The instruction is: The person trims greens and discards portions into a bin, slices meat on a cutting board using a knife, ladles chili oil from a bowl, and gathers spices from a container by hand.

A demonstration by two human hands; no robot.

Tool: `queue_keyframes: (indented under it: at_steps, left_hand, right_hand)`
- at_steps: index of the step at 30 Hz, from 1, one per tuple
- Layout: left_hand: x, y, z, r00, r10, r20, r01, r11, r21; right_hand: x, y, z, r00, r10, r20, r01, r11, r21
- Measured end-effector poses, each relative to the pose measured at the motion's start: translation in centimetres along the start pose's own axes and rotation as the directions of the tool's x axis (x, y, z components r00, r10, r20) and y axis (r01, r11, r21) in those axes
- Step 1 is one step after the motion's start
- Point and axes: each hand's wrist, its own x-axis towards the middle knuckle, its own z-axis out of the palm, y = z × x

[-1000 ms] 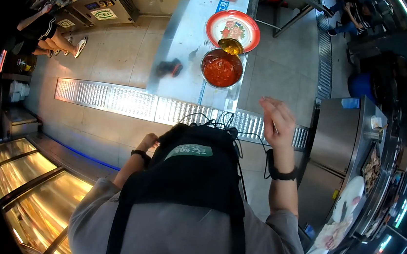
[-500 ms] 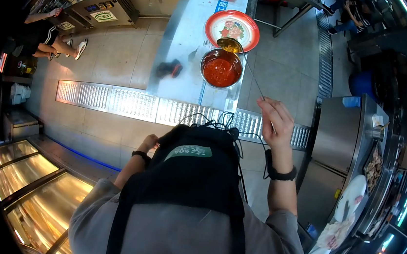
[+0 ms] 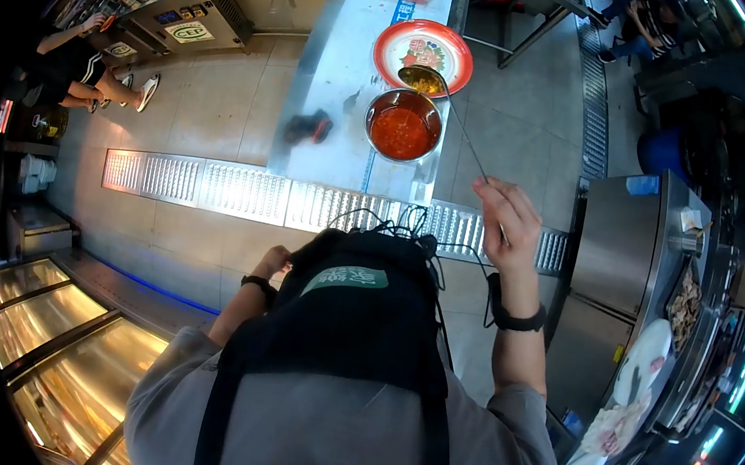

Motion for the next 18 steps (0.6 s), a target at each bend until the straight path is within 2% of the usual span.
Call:
queue_keyframes:
  at_steps: [18]
  left_hand:
    - [0.6,-0.5,-0.2,0.999,0.035,-0.015,-0.034,0.999,0.032]
  right_hand:
    - [1.5,-2.5,-3.8,0.994,-0.105,-0.033,0.104,0.994,-0.018]
